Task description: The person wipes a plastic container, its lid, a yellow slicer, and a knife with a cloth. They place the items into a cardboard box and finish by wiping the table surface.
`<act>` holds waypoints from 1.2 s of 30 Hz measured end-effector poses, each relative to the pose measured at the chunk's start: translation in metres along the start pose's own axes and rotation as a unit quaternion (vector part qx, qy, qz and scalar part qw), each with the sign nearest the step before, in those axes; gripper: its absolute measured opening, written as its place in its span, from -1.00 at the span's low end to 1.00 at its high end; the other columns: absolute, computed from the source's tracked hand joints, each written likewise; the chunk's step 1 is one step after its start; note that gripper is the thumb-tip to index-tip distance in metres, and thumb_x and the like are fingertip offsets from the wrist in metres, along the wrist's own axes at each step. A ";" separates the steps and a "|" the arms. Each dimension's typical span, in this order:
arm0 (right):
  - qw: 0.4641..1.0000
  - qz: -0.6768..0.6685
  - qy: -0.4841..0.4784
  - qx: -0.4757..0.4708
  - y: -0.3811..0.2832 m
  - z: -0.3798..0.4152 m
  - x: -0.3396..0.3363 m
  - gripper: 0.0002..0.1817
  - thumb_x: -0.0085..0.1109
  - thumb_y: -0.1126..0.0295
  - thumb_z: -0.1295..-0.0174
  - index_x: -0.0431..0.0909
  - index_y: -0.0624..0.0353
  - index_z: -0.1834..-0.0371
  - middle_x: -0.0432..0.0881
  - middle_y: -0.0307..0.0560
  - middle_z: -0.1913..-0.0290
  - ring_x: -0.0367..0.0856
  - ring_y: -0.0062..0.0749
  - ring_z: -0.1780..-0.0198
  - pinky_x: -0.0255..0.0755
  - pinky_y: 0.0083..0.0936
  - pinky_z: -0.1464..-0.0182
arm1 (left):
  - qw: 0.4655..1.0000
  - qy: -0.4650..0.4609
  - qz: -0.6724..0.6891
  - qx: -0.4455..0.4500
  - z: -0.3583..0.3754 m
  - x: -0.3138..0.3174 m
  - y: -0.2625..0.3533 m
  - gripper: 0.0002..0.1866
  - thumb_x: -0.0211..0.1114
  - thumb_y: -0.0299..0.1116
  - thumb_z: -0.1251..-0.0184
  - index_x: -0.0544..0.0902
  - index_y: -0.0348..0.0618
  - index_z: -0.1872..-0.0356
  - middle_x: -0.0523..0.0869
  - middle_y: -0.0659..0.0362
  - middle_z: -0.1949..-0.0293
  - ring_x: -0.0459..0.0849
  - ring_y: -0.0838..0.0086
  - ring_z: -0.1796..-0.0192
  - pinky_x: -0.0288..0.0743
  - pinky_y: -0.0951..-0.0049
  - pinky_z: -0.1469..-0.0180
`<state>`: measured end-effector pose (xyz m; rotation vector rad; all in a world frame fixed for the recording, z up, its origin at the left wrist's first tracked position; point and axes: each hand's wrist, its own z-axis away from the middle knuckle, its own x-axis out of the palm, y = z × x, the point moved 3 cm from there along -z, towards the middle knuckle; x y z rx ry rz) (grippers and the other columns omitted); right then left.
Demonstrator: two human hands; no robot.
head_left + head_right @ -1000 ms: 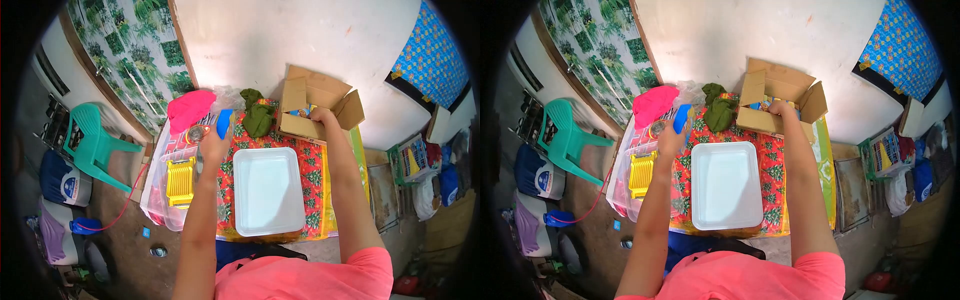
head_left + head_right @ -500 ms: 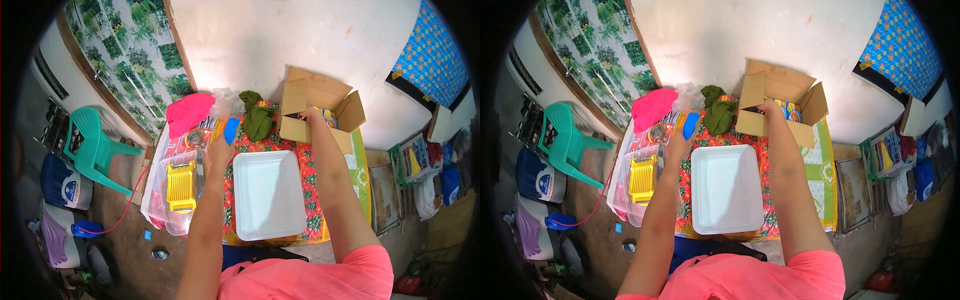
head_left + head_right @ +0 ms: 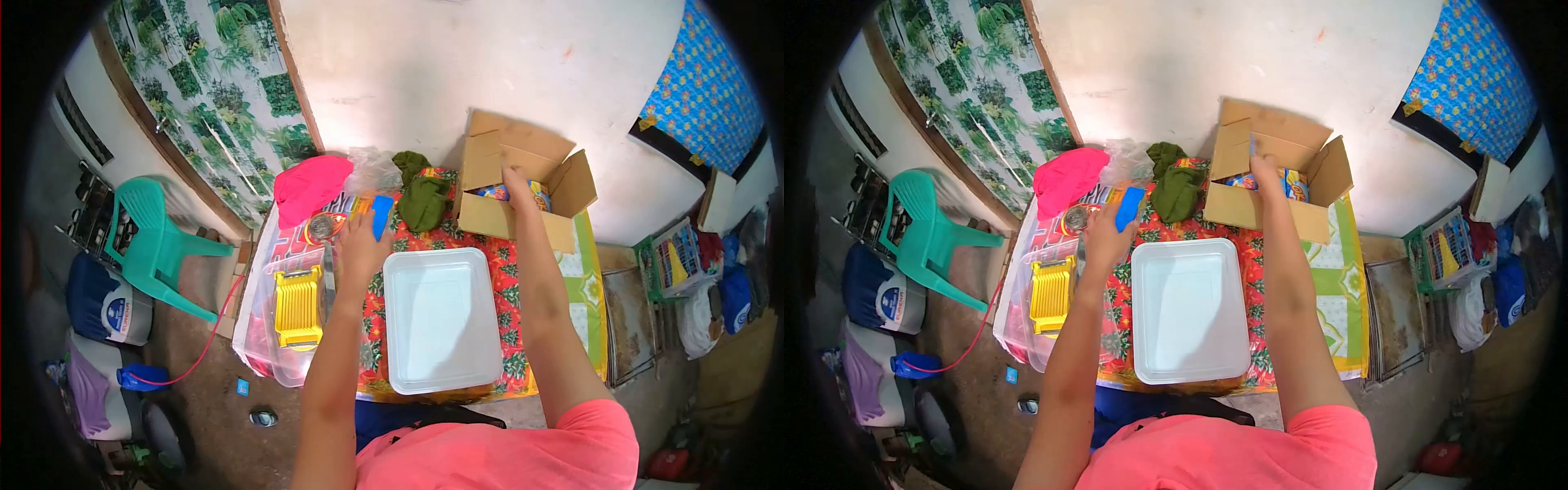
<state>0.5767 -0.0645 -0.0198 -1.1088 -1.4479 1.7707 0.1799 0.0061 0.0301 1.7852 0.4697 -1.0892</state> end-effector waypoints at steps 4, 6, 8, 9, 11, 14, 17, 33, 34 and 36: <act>0.996 0.003 0.053 -0.065 -0.034 0.027 -0.040 -0.27 0.30 0.17 -0.08 0.27 0.35 -0.26 0.58 0.17 -0.04 0.65 -0.19 0.05 0.56 -0.29 0.12 | 0.980 -0.059 0.188 -0.012 -0.015 0.002 -0.011 -0.37 0.32 -0.02 -0.21 0.49 -0.13 -0.25 0.55 -0.01 -0.21 0.49 0.21 -0.25 0.38 0.07 -0.19; 0.989 -0.044 0.100 -0.097 -0.049 0.045 -0.052 -0.24 0.30 0.19 -0.09 0.19 0.33 -0.29 0.58 0.18 -0.02 0.66 -0.21 0.07 0.58 -0.35 0.14 | 0.948 -0.101 0.303 -0.005 -0.022 0.014 -0.008 -0.36 0.31 0.01 -0.24 0.49 -0.16 -0.25 0.59 0.01 -0.15 0.57 0.29 -0.16 0.47 0.16 -0.09; 0.983 -0.152 0.059 -0.086 -0.111 0.131 -0.054 -0.22 0.30 0.21 -0.11 0.11 0.30 -0.32 0.57 0.19 -0.01 0.66 -0.24 0.08 0.59 -0.40 0.14 | 0.910 -0.123 0.395 0.040 -0.015 0.001 0.029 -0.35 0.29 0.05 -0.28 0.47 -0.19 -0.26 0.60 0.02 -0.13 0.61 0.34 -0.07 0.52 0.27 -0.01; 0.981 -0.167 0.016 -0.093 -0.124 0.156 -0.050 -0.23 0.28 0.22 -0.13 0.09 0.29 -0.32 0.57 0.19 0.00 0.66 -0.26 0.07 0.60 -0.41 0.15 | 0.886 -0.151 0.438 0.015 -0.010 -0.005 0.047 -0.33 0.28 0.04 -0.30 0.43 -0.20 -0.29 0.60 0.04 -0.12 0.61 0.36 -0.06 0.52 0.28 0.00; 0.972 -0.199 -0.068 -0.106 -0.135 0.197 -0.038 -0.26 0.26 0.24 -0.18 0.05 0.27 -0.32 0.57 0.20 0.02 0.64 -0.29 0.05 0.60 -0.44 0.15 | 0.829 -0.205 0.519 -0.036 0.001 -0.014 0.080 -0.28 0.27 0.03 -0.33 0.34 -0.23 -0.36 0.60 0.07 -0.12 0.60 0.39 -0.03 0.52 0.29 0.01; 0.955 -0.213 -0.144 -0.148 -0.119 0.231 0.004 -0.34 0.20 0.26 -0.27 0.08 0.25 -0.32 0.57 0.18 0.00 0.64 -0.26 0.06 0.58 -0.42 0.15 | 0.697 -0.254 0.669 -0.049 0.010 -0.011 0.102 -0.26 0.33 -0.08 -0.31 0.23 -0.19 -0.39 0.60 0.06 -0.09 0.62 0.38 0.00 0.53 0.41 0.12; 0.939 0.023 -0.153 -0.308 -0.104 0.228 0.021 -0.46 0.16 0.19 -0.30 0.32 0.30 -0.23 0.62 0.15 0.01 0.65 -0.10 0.09 0.54 -0.30 0.08 | 0.786 -0.121 0.606 -0.002 0.004 -0.002 0.083 -0.29 0.38 -0.18 -0.28 0.22 -0.17 -0.35 0.62 0.02 -0.02 0.64 0.40 0.00 0.53 0.48 0.17; 0.735 0.594 -0.309 -0.107 -0.023 -0.029 0.008 -0.59 0.12 0.15 -0.23 0.65 0.24 0.05 0.67 0.20 0.04 0.64 0.04 -0.02 0.48 -0.23 -0.06 | 1.000 0.003 -0.022 0.008 -0.020 0.025 0.018 -0.50 0.40 -0.15 -0.08 0.53 -0.10 -0.04 0.67 -0.02 0.17 0.68 0.07 0.09 0.55 0.05 0.12; 0.734 0.591 -0.318 -0.105 -0.021 -0.031 0.015 -0.60 0.12 0.15 -0.22 0.65 0.25 0.05 0.67 0.20 0.04 0.64 0.04 -0.02 0.48 -0.23 -0.06 | 0.999 0.016 -0.037 0.014 -0.022 0.028 0.017 -0.52 0.39 -0.15 -0.09 0.53 -0.10 -0.02 0.66 -0.01 0.20 0.68 0.07 0.11 0.56 0.03 0.15; 0.741 0.583 -0.315 -0.110 -0.018 -0.035 0.028 -0.60 0.12 0.16 -0.22 0.65 0.25 0.05 0.67 0.20 0.04 0.64 0.04 -0.02 0.49 -0.23 -0.06 | 0.997 0.045 -0.061 0.032 -0.028 0.035 0.014 -0.55 0.39 -0.16 -0.09 0.52 -0.10 0.03 0.64 -0.01 0.21 0.67 0.06 0.11 0.56 0.02 0.19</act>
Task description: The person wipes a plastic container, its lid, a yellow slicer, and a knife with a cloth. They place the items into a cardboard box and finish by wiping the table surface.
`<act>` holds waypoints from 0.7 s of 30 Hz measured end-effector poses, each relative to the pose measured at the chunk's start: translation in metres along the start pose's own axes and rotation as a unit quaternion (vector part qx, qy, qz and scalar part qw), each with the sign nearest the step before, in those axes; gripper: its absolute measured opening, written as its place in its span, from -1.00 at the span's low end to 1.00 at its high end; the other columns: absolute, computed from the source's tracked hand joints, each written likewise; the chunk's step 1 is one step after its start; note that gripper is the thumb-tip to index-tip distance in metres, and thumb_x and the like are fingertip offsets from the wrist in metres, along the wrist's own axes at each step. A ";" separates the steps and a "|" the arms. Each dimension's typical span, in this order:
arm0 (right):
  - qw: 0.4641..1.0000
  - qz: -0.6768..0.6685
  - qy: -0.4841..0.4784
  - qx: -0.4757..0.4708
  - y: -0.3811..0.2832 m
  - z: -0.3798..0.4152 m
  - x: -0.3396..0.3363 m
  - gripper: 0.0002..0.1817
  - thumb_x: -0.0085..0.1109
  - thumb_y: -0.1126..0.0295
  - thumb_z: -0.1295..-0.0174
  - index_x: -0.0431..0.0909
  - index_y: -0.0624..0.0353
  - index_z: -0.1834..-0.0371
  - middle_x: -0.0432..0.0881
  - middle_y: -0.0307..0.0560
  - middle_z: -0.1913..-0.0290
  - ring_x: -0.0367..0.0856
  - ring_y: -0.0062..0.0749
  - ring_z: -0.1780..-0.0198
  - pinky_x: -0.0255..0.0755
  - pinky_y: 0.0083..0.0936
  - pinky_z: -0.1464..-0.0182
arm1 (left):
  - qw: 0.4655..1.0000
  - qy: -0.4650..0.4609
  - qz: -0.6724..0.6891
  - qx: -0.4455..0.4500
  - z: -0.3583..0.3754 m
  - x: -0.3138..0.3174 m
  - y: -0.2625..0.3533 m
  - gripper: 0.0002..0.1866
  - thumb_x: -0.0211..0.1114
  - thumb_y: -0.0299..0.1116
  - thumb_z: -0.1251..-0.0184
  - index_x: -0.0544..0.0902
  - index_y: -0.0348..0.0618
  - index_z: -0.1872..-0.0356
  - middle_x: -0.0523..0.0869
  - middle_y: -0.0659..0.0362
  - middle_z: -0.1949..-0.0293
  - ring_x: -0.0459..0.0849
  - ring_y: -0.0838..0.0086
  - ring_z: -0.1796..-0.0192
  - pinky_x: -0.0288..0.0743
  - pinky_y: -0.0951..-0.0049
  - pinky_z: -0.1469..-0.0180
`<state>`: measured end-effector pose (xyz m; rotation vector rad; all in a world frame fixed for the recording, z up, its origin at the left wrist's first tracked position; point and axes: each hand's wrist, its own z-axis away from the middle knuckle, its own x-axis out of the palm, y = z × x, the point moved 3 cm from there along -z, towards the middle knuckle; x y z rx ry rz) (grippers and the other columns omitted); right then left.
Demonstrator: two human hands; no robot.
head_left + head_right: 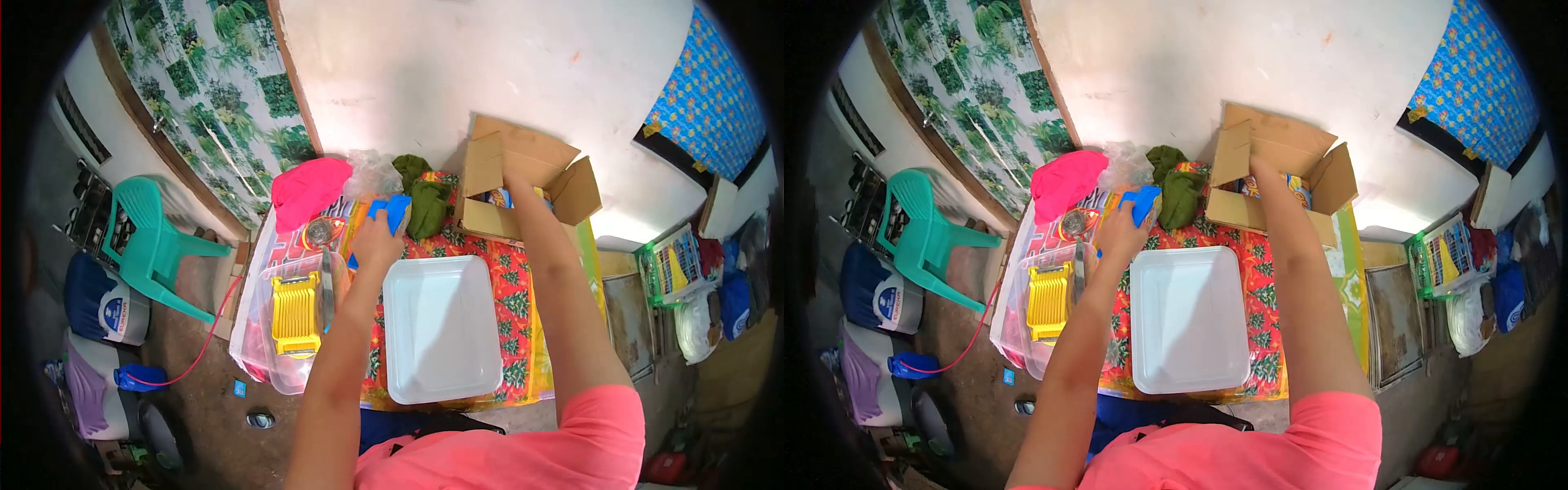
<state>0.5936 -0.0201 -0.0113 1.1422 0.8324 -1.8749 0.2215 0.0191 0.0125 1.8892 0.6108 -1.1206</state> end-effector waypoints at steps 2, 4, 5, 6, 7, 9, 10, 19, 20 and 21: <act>0.999 -0.011 0.032 0.000 -0.009 -0.011 0.005 -0.60 0.13 0.16 -0.21 0.65 0.25 0.05 0.67 0.20 0.04 0.64 0.04 -0.02 0.49 -0.22 -0.06 | 1.000 0.011 -0.021 0.020 -0.005 0.008 -0.004 -0.56 0.39 -0.17 -0.08 0.51 -0.11 0.05 0.63 -0.01 0.20 0.67 0.06 0.12 0.56 0.02 0.22; 0.998 -0.024 0.066 0.005 -0.015 -0.020 0.010 -0.60 0.13 0.17 -0.20 0.65 0.25 0.06 0.67 0.21 0.04 0.64 0.04 -0.02 0.49 -0.22 -0.06 | 0.998 0.001 -0.037 0.045 -0.010 0.013 -0.005 -0.57 0.39 -0.18 -0.08 0.51 -0.11 0.06 0.63 0.00 0.19 0.66 0.08 0.11 0.56 0.03 0.23; 0.997 -0.028 0.078 0.005 -0.015 -0.024 0.012 -0.60 0.13 0.17 -0.19 0.65 0.25 0.06 0.67 0.21 0.04 0.64 0.04 -0.02 0.49 -0.22 -0.06 | 0.998 0.001 -0.043 0.040 -0.012 0.017 -0.005 -0.57 0.40 -0.19 -0.07 0.51 -0.11 0.06 0.63 0.00 0.20 0.66 0.09 0.11 0.56 0.04 0.24; 0.996 -0.030 0.089 0.009 -0.017 -0.026 0.014 -0.60 0.13 0.17 -0.19 0.65 0.25 0.06 0.67 0.21 0.04 0.64 0.04 -0.02 0.49 -0.22 -0.06 | 0.998 0.000 -0.048 0.035 -0.014 0.019 -0.002 -0.57 0.40 -0.20 -0.07 0.50 -0.12 0.07 0.62 0.01 0.20 0.66 0.11 0.12 0.56 0.05 0.24; 0.995 -0.031 0.098 0.009 -0.020 -0.028 0.018 -0.60 0.13 0.17 -0.19 0.65 0.25 0.06 0.67 0.21 0.04 0.64 0.04 -0.02 0.49 -0.22 -0.06 | 0.998 -0.002 -0.053 0.031 -0.014 0.020 0.000 -0.57 0.40 -0.21 -0.07 0.50 -0.12 0.07 0.62 0.01 0.20 0.66 0.12 0.12 0.56 0.06 0.25; 0.993 -0.032 0.111 0.009 -0.022 -0.032 0.018 -0.60 0.14 0.18 -0.18 0.65 0.26 0.07 0.67 0.21 0.04 0.64 0.04 -0.02 0.49 -0.22 -0.06 | 0.998 0.000 -0.063 0.028 -0.015 0.022 0.003 -0.57 0.40 -0.22 -0.07 0.49 -0.12 0.06 0.62 0.02 0.19 0.65 0.14 0.10 0.56 0.07 0.25; 0.993 -0.032 0.115 0.007 -0.023 -0.034 0.017 -0.60 0.14 0.18 -0.17 0.65 0.26 0.07 0.67 0.21 0.04 0.64 0.04 -0.02 0.49 -0.22 -0.06 | 0.997 0.000 -0.068 0.029 -0.014 0.024 0.005 -0.56 0.40 -0.23 -0.07 0.49 -0.12 0.05 0.61 0.02 0.19 0.64 0.14 0.09 0.56 0.07 0.26; 0.993 -0.020 0.119 -0.003 -0.029 -0.040 0.017 -0.61 0.16 0.20 -0.14 0.66 0.27 0.08 0.66 0.22 0.04 0.65 0.04 -0.02 0.50 -0.22 -0.07 | 0.992 0.008 -0.119 0.042 -0.008 0.042 0.004 -0.56 0.39 -0.13 -0.12 0.47 -0.12 0.07 0.52 0.03 0.12 0.58 0.11 0.05 0.56 0.08 0.26; 0.993 -0.019 0.115 -0.007 -0.029 -0.039 0.016 -0.61 0.16 0.21 -0.13 0.66 0.27 0.08 0.66 0.22 0.04 0.65 0.04 -0.02 0.50 -0.22 -0.07 | 0.992 0.002 -0.116 0.040 -0.008 0.042 0.003 -0.57 0.38 -0.13 -0.13 0.48 -0.12 0.07 0.52 0.03 0.12 0.57 0.12 0.04 0.56 0.08 0.26; 0.994 -0.014 0.108 -0.009 -0.027 -0.038 0.013 -0.61 0.16 0.21 -0.13 0.66 0.27 0.09 0.66 0.22 0.04 0.65 0.04 -0.02 0.50 -0.22 -0.07 | 0.993 -0.003 -0.113 0.038 -0.009 0.041 0.002 -0.57 0.38 -0.13 -0.13 0.48 -0.12 0.07 0.52 0.03 0.11 0.57 0.12 0.03 0.55 0.07 0.26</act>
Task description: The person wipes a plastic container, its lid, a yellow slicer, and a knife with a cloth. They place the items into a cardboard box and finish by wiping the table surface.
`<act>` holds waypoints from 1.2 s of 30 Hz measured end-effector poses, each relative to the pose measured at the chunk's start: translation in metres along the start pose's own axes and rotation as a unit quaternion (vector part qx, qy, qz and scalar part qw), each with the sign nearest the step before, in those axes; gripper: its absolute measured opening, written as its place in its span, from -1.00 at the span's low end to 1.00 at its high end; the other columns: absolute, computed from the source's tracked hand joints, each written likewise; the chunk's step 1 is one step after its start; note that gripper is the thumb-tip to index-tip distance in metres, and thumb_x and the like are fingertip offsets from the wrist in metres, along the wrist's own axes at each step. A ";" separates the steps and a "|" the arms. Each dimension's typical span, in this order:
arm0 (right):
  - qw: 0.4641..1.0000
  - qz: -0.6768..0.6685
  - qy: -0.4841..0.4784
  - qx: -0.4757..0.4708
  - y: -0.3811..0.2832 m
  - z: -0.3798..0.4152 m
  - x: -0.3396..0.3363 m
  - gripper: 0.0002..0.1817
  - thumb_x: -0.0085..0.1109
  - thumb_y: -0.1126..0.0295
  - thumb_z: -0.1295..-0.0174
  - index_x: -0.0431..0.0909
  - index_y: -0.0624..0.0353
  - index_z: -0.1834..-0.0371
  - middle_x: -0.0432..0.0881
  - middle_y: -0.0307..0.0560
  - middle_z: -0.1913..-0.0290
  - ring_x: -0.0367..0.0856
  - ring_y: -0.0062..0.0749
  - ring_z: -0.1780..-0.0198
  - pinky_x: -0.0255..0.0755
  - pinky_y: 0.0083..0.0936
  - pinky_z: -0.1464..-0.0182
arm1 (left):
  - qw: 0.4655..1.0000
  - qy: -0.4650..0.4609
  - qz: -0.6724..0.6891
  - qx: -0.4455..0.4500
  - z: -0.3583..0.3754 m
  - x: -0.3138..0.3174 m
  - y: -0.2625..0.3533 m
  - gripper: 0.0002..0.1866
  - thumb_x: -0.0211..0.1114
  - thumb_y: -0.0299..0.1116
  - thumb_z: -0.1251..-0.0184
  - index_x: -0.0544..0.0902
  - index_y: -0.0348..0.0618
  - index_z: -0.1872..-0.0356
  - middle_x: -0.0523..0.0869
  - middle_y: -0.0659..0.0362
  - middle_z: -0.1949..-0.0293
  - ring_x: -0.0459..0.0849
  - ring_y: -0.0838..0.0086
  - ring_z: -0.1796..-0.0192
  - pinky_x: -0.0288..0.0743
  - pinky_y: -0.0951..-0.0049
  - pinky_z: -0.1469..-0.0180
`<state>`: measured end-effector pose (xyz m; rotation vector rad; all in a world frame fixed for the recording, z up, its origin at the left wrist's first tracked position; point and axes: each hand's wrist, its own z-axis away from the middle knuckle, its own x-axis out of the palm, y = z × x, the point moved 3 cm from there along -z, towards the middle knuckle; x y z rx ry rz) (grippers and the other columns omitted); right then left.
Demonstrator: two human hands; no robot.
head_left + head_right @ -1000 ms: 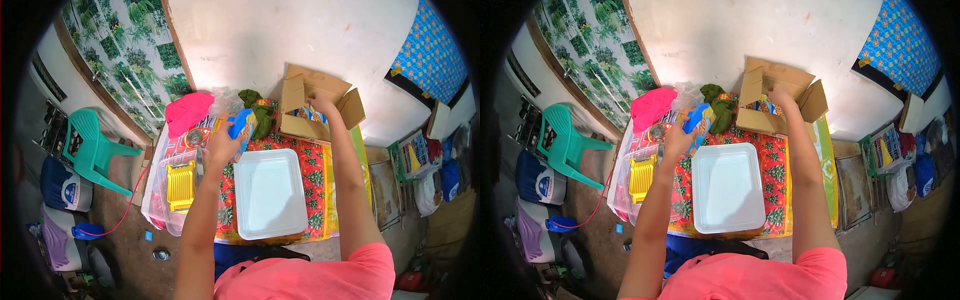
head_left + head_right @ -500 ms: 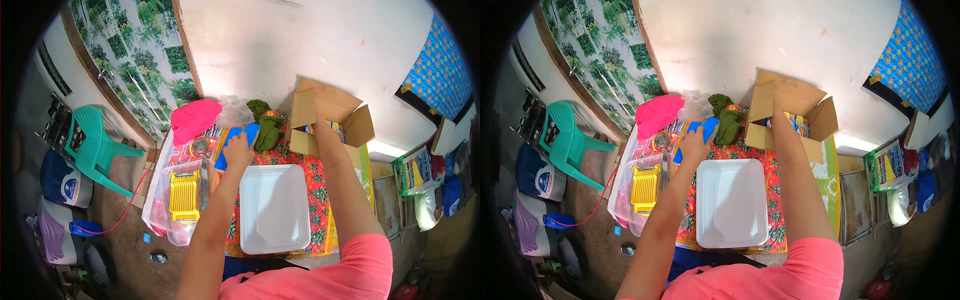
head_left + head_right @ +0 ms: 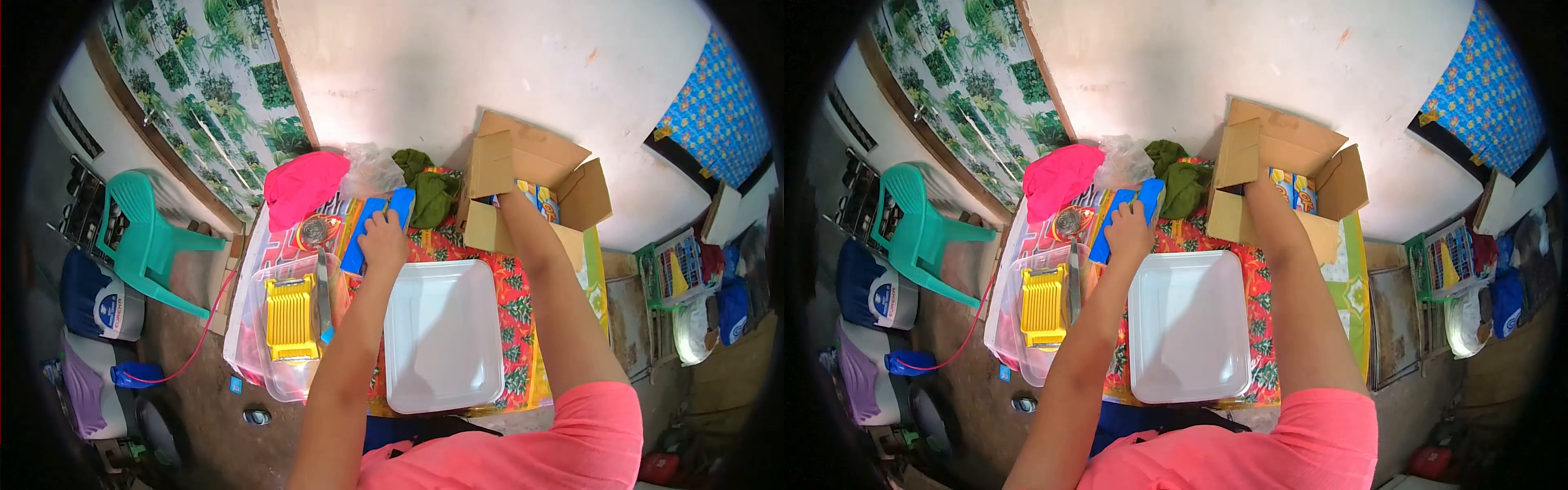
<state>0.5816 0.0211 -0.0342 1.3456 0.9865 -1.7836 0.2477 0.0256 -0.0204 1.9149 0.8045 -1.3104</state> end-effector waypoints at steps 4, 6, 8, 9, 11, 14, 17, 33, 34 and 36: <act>0.996 0.045 -0.075 -0.009 0.027 0.015 -0.014 -0.61 0.17 0.22 -0.11 0.66 0.27 0.09 0.66 0.23 0.04 0.65 0.04 -0.02 0.50 -0.21 -0.07 | 1.000 -0.012 -0.004 0.018 0.010 -0.013 -0.003 -0.56 0.38 -0.14 -0.13 0.51 -0.11 0.03 0.51 0.03 0.12 0.56 0.12 0.02 0.51 0.03 0.20; 0.992 0.065 -0.111 -0.016 0.042 0.020 -0.021 -0.61 0.17 0.22 -0.10 0.66 0.27 0.10 0.66 0.23 0.04 0.65 0.04 -0.02 0.51 -0.21 -0.07 | 0.999 -0.013 0.026 0.040 0.021 -0.027 -0.004 -0.53 0.38 -0.14 -0.12 0.52 -0.10 -0.01 0.52 0.04 0.11 0.55 0.12 0.01 0.48 0.00 0.15; 0.988 0.075 -0.131 -0.023 0.052 0.025 -0.021 -0.61 0.18 0.23 -0.09 0.66 0.28 0.10 0.66 0.23 0.04 0.65 0.04 -0.02 0.51 -0.21 -0.07 | 0.996 -0.024 0.057 0.060 0.029 -0.046 -0.002 -0.52 0.37 -0.15 -0.12 0.53 -0.08 -0.06 0.53 0.06 0.06 0.54 0.11 -0.01 0.45 -0.01 0.09; 0.988 0.078 -0.128 -0.026 0.054 0.025 -0.020 -0.61 0.18 0.23 -0.09 0.66 0.28 0.10 0.66 0.23 0.04 0.65 0.04 -0.02 0.51 -0.21 -0.07 | 0.994 -0.035 0.072 0.070 0.033 -0.056 0.001 -0.51 0.37 -0.16 -0.13 0.53 -0.07 -0.09 0.54 0.07 0.01 0.53 0.11 -0.03 0.44 0.00 0.05; 0.989 0.081 -0.117 -0.033 0.053 0.025 -0.018 -0.61 0.18 0.24 -0.08 0.66 0.28 0.10 0.66 0.23 0.04 0.65 0.04 -0.01 0.51 -0.21 -0.07 | 0.985 -0.025 0.120 0.118 0.036 -0.069 0.011 -0.49 0.35 -0.18 -0.15 0.52 -0.04 -0.14 0.54 0.11 -0.10 0.51 0.12 -0.09 0.41 0.01 -0.01; 0.990 0.093 -0.095 -0.047 0.045 0.026 -0.022 -0.61 0.19 0.24 -0.07 0.66 0.28 0.11 0.66 0.24 0.04 0.65 0.04 -0.01 0.51 -0.21 -0.07 | 0.956 0.017 0.191 0.222 0.029 -0.079 0.048 -0.50 0.30 -0.20 -0.21 0.50 0.00 -0.20 0.49 0.21 -0.26 0.46 0.14 -0.21 0.38 0.03 -0.08; 0.989 0.108 -0.083 -0.063 0.052 0.020 -0.014 -0.61 0.19 0.25 -0.05 0.66 0.29 0.11 0.66 0.24 0.04 0.65 0.04 -0.01 0.51 -0.21 -0.07 | 0.932 0.028 0.197 0.304 0.020 -0.077 0.095 -0.53 0.23 -0.17 -0.28 0.50 0.02 -0.21 0.46 0.25 -0.32 0.38 0.16 -0.33 0.33 -0.01 -0.16; 0.997 0.076 0.011 0.001 0.051 0.017 -0.012 -0.44 0.26 0.28 0.05 0.58 0.28 -0.08 0.61 0.20 -0.09 0.55 0.02 -0.17 0.46 -0.27 -0.19 | 0.971 -0.093 0.181 0.125 -0.007 -0.030 0.133 0.07 0.35 0.14 -0.10 -0.04 -0.10 -0.50 0.48 0.02 -0.30 0.23 0.09 -0.47 0.00 -0.38 -0.34; 0.996 0.084 0.009 0.017 0.052 0.018 -0.008 -0.42 0.26 0.28 0.06 0.55 0.26 -0.11 0.58 0.19 -0.13 0.51 0.01 -0.21 0.43 -0.28 -0.22 | 0.968 -0.105 0.200 0.113 -0.007 -0.029 0.133 0.12 0.38 0.13 -0.08 -0.10 -0.11 -0.51 0.48 0.00 -0.30 0.23 0.09 -0.46 0.00 -0.38 -0.34; 0.994 0.101 0.007 0.046 0.050 0.021 0.000 -0.36 0.27 0.27 0.08 0.51 0.23 -0.18 0.53 0.16 -0.20 0.44 -0.02 -0.28 0.39 -0.30 -0.28 | 0.968 -0.116 0.197 0.103 -0.006 -0.031 0.134 0.13 0.41 0.09 -0.07 -0.12 -0.11 -0.51 0.49 0.02 -0.29 0.27 0.10 -0.44 0.00 -0.37 -0.34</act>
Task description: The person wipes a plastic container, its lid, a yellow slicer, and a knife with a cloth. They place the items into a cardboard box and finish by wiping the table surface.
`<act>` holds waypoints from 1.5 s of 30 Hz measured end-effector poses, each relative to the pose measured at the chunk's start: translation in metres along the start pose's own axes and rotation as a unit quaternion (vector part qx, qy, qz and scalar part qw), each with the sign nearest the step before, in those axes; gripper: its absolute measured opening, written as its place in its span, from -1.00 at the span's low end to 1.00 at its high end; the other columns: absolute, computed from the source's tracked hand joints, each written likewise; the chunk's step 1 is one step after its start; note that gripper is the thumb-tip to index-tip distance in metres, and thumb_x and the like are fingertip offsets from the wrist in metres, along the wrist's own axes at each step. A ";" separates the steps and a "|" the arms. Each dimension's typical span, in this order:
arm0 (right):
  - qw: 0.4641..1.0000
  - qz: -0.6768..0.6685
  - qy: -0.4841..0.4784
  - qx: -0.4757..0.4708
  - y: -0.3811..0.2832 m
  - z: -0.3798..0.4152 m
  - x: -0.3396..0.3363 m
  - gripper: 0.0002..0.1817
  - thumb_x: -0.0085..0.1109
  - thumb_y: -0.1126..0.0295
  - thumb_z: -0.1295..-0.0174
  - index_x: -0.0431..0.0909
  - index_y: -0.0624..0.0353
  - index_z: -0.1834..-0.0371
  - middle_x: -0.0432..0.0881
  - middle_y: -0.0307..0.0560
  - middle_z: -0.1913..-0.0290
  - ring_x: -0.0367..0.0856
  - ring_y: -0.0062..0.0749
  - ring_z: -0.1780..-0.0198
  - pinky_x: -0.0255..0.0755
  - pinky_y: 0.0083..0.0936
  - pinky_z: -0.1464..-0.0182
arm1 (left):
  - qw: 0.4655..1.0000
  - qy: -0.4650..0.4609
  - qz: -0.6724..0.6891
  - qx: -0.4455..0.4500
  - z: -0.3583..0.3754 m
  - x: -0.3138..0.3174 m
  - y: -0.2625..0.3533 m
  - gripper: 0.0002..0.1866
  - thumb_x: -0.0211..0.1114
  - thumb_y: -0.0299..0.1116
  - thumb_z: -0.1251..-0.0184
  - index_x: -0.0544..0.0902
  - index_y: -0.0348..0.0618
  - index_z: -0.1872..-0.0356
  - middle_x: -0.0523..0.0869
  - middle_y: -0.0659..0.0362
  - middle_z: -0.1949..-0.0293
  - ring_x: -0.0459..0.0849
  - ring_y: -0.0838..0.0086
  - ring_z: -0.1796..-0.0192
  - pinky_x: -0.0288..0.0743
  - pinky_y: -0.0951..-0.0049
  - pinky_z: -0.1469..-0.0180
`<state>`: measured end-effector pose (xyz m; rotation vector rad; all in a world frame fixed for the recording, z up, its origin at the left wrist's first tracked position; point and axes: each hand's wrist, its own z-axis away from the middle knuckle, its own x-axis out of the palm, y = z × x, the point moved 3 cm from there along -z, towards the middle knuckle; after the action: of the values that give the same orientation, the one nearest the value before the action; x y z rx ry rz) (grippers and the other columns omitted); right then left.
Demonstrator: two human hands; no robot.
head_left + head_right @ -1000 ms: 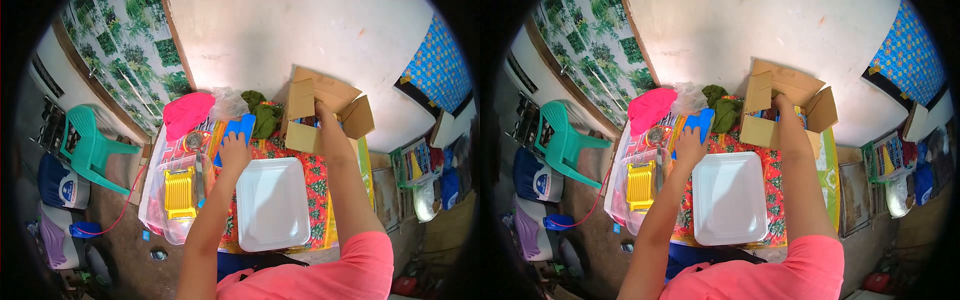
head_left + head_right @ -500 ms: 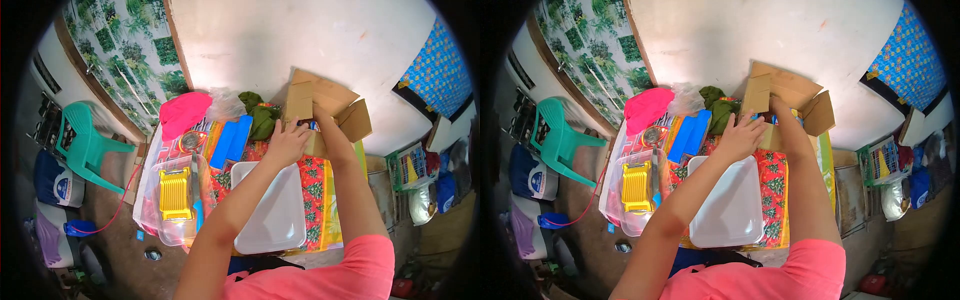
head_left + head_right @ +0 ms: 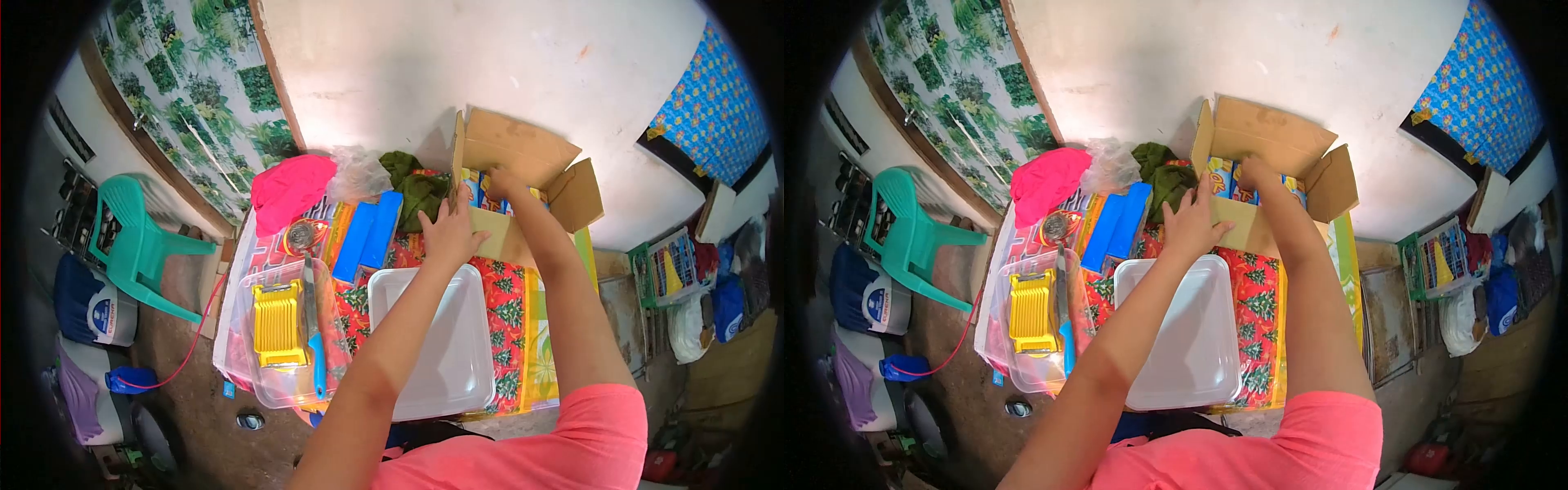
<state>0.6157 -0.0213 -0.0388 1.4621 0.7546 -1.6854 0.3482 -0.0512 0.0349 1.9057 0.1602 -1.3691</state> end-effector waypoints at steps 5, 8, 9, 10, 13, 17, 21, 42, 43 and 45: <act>0.999 -0.017 0.001 -0.034 0.006 0.002 -0.008 -0.30 0.21 0.30 0.12 0.47 0.17 -0.24 0.48 0.19 -0.24 0.39 -0.02 -0.31 0.33 -0.32 -0.32 | 1.000 0.000 -0.014 -0.008 0.000 -0.002 0.003 0.13 0.42 0.06 -0.06 -0.12 -0.13 -0.51 0.54 0.07 -0.26 0.34 0.12 -0.39 -0.03 -0.37 -0.35; 0.999 -0.030 -0.018 -0.029 0.004 -0.004 -0.006 -0.31 0.20 0.29 0.11 0.47 0.19 -0.24 0.49 0.20 -0.23 0.40 -0.02 -0.31 0.33 -0.33 -0.33 | 1.000 -0.001 -0.013 -0.011 0.001 -0.001 0.001 0.14 0.43 0.05 -0.05 -0.12 -0.13 -0.51 0.58 0.11 -0.23 0.35 0.12 -0.37 -0.06 -0.38 -0.36; 0.999 -0.041 -0.020 -0.027 0.006 -0.005 -0.003 -0.31 0.20 0.28 0.11 0.48 0.19 -0.24 0.49 0.20 -0.23 0.40 -0.02 -0.30 0.33 -0.33 -0.32 | 1.000 0.005 -0.014 -0.012 0.001 0.000 0.001 0.14 0.43 0.05 -0.05 -0.12 -0.13 -0.51 0.58 0.12 -0.22 0.35 0.12 -0.37 -0.07 -0.38 -0.36; 0.999 -0.033 -0.013 -0.027 0.008 -0.008 0.003 -0.33 0.21 0.27 0.09 0.49 0.22 -0.21 0.46 0.22 -0.24 0.40 -0.02 -0.31 0.33 -0.33 -0.32 | 1.000 0.010 -0.013 -0.012 0.003 0.002 0.001 0.14 0.43 0.05 -0.05 -0.12 -0.13 -0.51 0.59 0.13 -0.22 0.35 0.11 -0.37 -0.08 -0.38 -0.36; 1.000 -0.015 0.004 -0.027 0.008 -0.015 0.005 -0.36 0.24 0.26 0.07 0.51 0.28 -0.17 0.42 0.28 -0.27 0.40 0.00 -0.31 0.35 -0.32 -0.31 | 0.999 0.027 -0.013 -0.015 0.001 0.003 0.001 0.14 0.44 0.04 -0.04 -0.12 -0.12 -0.51 0.58 0.09 -0.23 0.33 0.08 -0.39 -0.10 -0.41 -0.36; 0.999 -0.001 0.003 -0.037 0.004 -0.005 0.001 -0.39 0.21 0.29 0.04 0.50 0.29 -0.17 0.43 0.31 -0.24 0.44 0.04 -0.27 0.38 -0.30 -0.29 | 0.998 0.039 -0.038 -0.007 0.001 0.005 0.004 0.15 0.45 0.02 -0.04 -0.12 -0.10 -0.52 0.51 0.02 -0.28 0.30 0.06 -0.42 -0.15 -0.45 -0.35; 0.997 -0.082 0.007 0.001 0.007 -0.004 0.001 -0.36 0.21 0.35 0.08 0.46 0.23 -0.20 0.45 0.19 -0.25 0.40 0.02 -0.29 0.34 -0.29 -0.31 | 0.999 0.038 -0.039 -0.004 0.001 0.006 0.003 0.14 0.46 0.02 -0.03 -0.11 -0.09 -0.52 0.45 0.01 -0.32 0.28 0.05 -0.43 -0.17 -0.47 -0.35; 0.996 -0.088 -0.004 -0.022 0.011 0.001 -0.005 -0.33 0.26 0.23 0.12 0.52 0.19 -0.18 0.50 0.23 -0.20 0.45 0.00 -0.26 0.36 -0.31 -0.29 | 0.998 0.049 -0.017 -0.016 0.004 0.006 0.005 0.10 0.47 -0.04 -0.04 -0.06 -0.05 -0.52 0.43 0.05 -0.35 0.30 0.06 -0.42 -0.10 -0.47 -0.33; 0.996 -0.081 0.001 -0.028 0.010 0.001 -0.003 -0.34 0.25 0.24 0.10 0.52 0.21 -0.18 0.50 0.25 -0.19 0.46 0.02 -0.26 0.36 -0.31 -0.29 | 0.998 0.051 -0.014 -0.017 0.004 0.006 0.005 0.10 0.48 -0.05 -0.03 -0.06 -0.05 -0.52 0.43 0.06 -0.35 0.29 0.06 -0.43 -0.10 -0.47 -0.33; 0.997 -0.064 0.014 -0.042 0.011 -0.003 -0.002 -0.37 0.22 0.26 0.08 0.52 0.24 -0.16 0.51 0.27 -0.18 0.46 0.05 -0.24 0.37 -0.29 -0.29 | 0.998 0.048 -0.022 -0.021 0.005 0.004 0.006 0.09 0.45 -0.05 -0.06 -0.06 -0.07 -0.52 0.45 0.12 -0.34 0.29 0.08 -0.43 -0.12 -0.50 -0.31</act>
<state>0.6262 -0.0242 -0.0368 1.4070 0.9393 -1.7101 0.3493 -0.0595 0.0340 1.9451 0.2773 -1.2934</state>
